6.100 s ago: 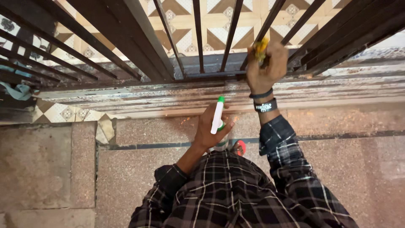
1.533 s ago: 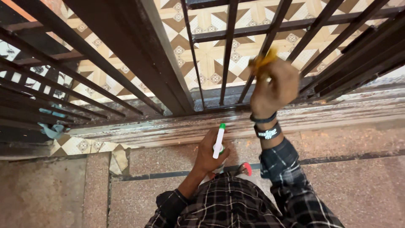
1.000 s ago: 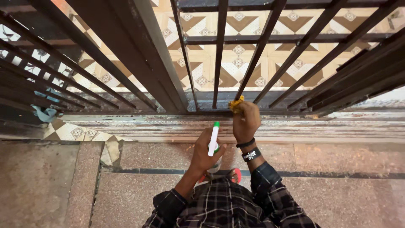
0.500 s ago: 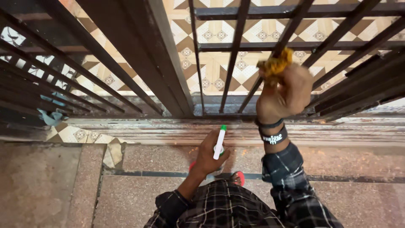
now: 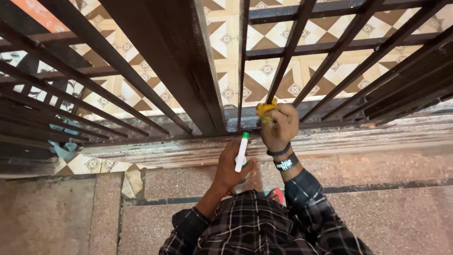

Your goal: The person sprays a liquid from a bottle onto the metal bars of a gate and wipes them with a yellow cloth.

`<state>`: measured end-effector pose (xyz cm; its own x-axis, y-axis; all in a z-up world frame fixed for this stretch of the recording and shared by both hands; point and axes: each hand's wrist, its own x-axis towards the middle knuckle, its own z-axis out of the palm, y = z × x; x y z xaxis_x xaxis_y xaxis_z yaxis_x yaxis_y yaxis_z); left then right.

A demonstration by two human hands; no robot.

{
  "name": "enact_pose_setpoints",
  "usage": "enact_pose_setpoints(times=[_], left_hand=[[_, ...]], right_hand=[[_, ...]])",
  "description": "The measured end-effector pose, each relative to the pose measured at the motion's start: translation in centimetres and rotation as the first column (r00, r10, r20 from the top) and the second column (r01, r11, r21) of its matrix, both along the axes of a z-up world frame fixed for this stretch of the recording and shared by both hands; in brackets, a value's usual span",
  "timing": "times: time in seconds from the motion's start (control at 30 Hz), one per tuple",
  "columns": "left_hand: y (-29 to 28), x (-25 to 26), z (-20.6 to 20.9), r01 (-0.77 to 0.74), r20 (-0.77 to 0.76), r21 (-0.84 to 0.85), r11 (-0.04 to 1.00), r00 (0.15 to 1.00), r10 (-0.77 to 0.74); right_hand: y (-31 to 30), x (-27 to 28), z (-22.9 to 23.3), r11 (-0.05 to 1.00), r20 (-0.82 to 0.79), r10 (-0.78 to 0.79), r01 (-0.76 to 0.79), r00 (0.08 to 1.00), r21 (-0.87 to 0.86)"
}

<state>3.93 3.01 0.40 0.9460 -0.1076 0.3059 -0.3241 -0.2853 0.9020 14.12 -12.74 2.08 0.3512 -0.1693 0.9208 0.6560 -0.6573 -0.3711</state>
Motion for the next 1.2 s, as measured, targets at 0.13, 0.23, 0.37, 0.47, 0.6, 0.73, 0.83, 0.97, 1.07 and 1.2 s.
enact_pose_setpoints(times=[0.13,0.23,0.37,0.47,0.6,0.73,0.83,0.97,1.07,1.2], left_hand=[[0.9,0.3,-0.5,0.007,0.042,0.032,0.999,0.999,-0.008],[1.7,-0.6,-0.9,0.017,0.04,0.024,1.0,0.999,-0.018],[2.9,-0.4,-0.7,0.025,-0.003,-0.032,0.999,1.0,-0.025],[3.2,-0.1,-0.9,-0.008,-0.009,-0.011,1.0,1.0,0.008],[3.3,-0.2,-1.4,0.008,-0.006,-0.056,0.998,1.0,-0.009],[2.9,-0.2,-1.6,0.009,0.017,0.032,0.999,1.0,-0.009],[2.4,0.2,-1.6,0.035,0.047,-0.004,0.999,0.998,-0.035],[1.9,-0.5,-1.8,-0.001,0.068,0.053,0.999,0.998,-0.003],[2.1,-0.4,-1.4,0.032,0.012,-0.032,0.999,0.999,-0.031],[2.2,-0.3,-1.3,0.017,-0.026,-0.061,0.998,0.999,-0.018]], right_hand=[[0.8,0.4,7.9,0.991,0.18,-0.133,0.132,0.975,0.019],[0.7,3.0,12.6,0.994,0.369,-0.079,0.046,0.926,0.097],[1.3,2.6,10.9,0.979,0.286,0.026,-0.082,0.958,0.185],[1.5,0.9,5.4,0.992,0.159,-0.1,0.086,0.982,0.089],[1.5,-1.3,-0.2,0.996,-0.002,-0.066,0.066,0.998,0.066],[1.6,-1.4,1.7,0.999,-0.013,-0.022,0.023,1.0,0.049],[1.1,0.7,7.6,0.992,0.137,-0.08,0.065,0.987,0.105],[1.4,0.5,13.0,0.961,0.154,0.083,-0.12,0.985,0.25],[1.8,1.2,12.0,0.97,0.133,-0.026,-0.008,0.991,0.244],[3.3,-0.7,5.7,0.9,-0.009,0.172,-0.154,0.985,0.407]])
